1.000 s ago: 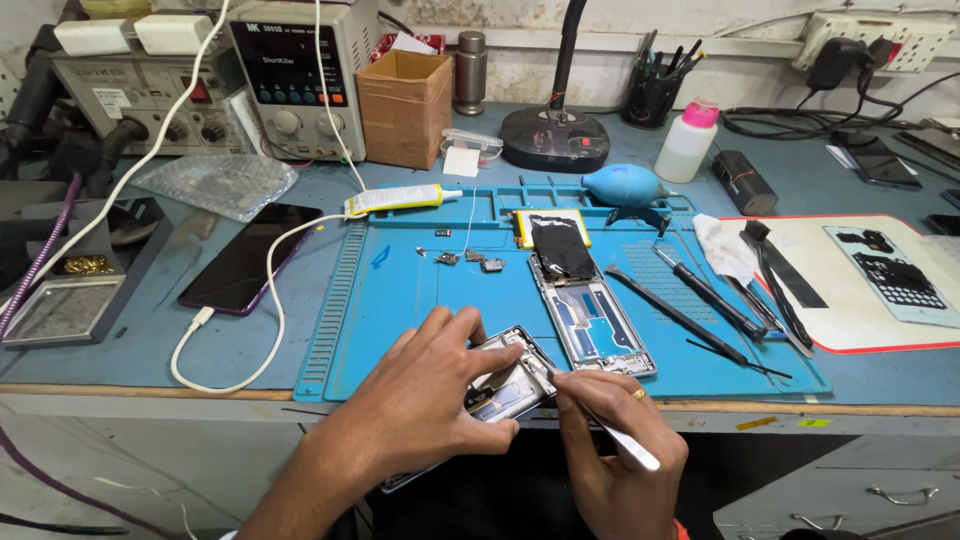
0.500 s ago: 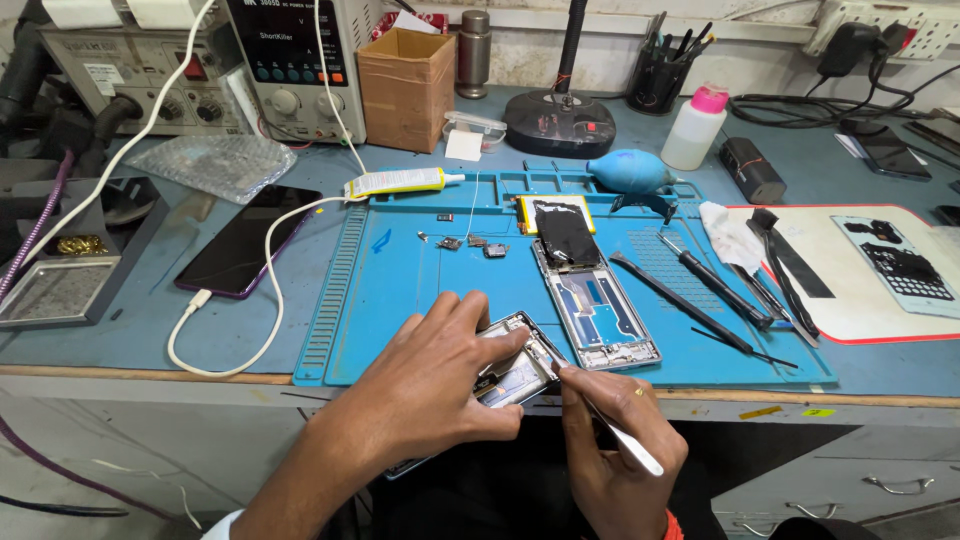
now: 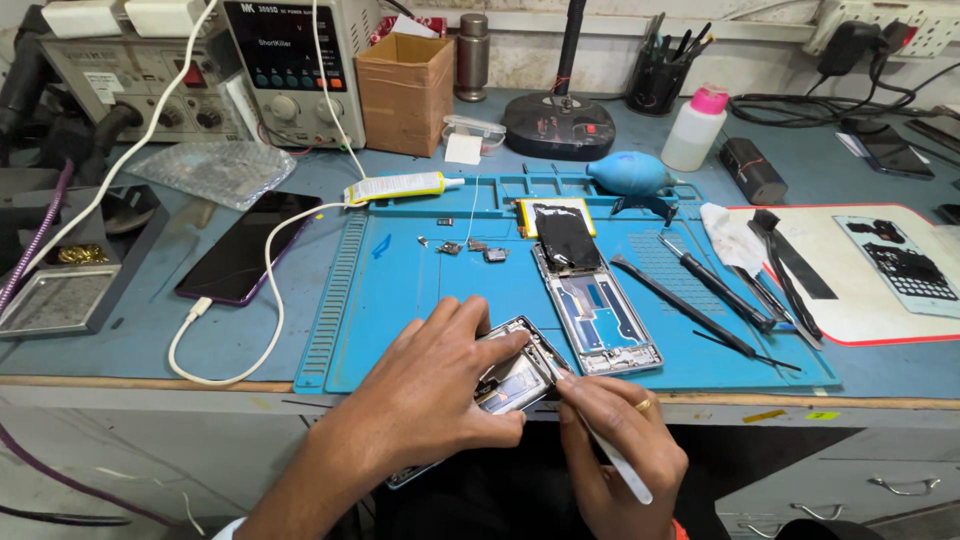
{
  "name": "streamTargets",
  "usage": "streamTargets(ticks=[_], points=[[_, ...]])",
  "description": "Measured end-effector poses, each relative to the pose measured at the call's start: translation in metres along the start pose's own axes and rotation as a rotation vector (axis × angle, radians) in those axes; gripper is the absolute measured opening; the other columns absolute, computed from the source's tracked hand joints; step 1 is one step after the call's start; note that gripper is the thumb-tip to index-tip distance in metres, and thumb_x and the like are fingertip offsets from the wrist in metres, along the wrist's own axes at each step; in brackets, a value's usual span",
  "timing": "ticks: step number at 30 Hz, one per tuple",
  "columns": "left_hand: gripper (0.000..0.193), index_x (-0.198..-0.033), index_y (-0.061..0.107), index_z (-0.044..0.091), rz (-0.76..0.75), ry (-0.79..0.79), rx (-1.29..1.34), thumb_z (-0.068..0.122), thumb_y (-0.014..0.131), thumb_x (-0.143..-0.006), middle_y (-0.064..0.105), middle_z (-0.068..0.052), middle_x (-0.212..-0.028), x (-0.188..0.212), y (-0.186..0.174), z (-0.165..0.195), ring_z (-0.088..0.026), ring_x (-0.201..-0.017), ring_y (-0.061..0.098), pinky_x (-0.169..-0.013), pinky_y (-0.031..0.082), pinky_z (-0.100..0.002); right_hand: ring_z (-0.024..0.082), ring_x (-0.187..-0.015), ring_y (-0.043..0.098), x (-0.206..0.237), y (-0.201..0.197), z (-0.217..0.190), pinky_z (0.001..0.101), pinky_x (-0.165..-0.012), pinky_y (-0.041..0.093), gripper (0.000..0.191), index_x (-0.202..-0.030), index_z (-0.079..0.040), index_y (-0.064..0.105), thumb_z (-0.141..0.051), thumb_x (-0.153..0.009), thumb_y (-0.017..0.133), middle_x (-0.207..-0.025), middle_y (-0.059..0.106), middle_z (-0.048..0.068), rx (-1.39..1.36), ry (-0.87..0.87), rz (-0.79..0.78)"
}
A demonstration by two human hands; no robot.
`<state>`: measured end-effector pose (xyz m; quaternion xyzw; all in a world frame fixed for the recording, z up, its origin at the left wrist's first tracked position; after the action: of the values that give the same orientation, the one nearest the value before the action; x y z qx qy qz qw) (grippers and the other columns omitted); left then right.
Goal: The person works at a repair bench on a disassembled smartphone, using a pry tool and tweezers to lift and reposition components inside the phone frame, then presses a black flexible layer onto the phone body and works along its edges with the pry tool.
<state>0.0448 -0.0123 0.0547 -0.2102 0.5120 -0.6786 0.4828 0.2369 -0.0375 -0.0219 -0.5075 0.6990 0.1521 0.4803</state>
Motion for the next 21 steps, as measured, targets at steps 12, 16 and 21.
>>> streamTargets(ticks=[12,16,21], points=[[0.083,-0.145,0.059,0.017,-0.115,-0.036,0.021,0.038,0.078,-0.067,0.054,-0.010,-0.134,-0.001,-0.015,-0.015,-0.030,-0.116,0.048,-0.099,0.041,-0.041,0.023,-0.099,0.076,0.003,-0.014,0.020,0.0321,-0.089,0.060,0.024,-0.117,0.005,0.071,-0.002,-0.094,0.069,-0.104,0.079,0.019,-0.304,0.352,0.104],[0.075,-0.142,0.060,0.016,-0.137,0.055,0.000,0.035,0.078,-0.071,0.057,-0.007,-0.131,-0.005,-0.021,-0.030,-0.030,-0.120,0.049,-0.103,0.037,-0.042,0.024,-0.090,0.077,-0.010,-0.030,0.031,0.0330,-0.082,0.064,0.025,-0.121,0.007,0.069,-0.007,-0.100,0.065,-0.105,0.077,0.021,-0.468,0.473,0.181],[0.073,-0.143,0.063,0.018,-0.226,0.046,0.065,0.047,0.083,-0.079,0.060,-0.003,-0.136,-0.019,-0.025,-0.039,-0.030,-0.121,0.049,-0.103,0.038,-0.043,0.024,-0.089,0.077,-0.023,-0.042,0.036,0.0340,-0.080,0.064,0.027,-0.120,0.009,0.067,-0.011,-0.102,0.065,-0.104,0.076,0.023,-0.434,0.468,0.187]])
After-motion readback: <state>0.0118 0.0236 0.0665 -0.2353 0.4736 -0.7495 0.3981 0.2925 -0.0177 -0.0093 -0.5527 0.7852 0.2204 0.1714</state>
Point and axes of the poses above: each hand's wrist, its own x-axis away from the middle knuckle, its own y-axis out of the palm, z = x × y, the point moved 1 cm from there along -x, towards the middle knuckle
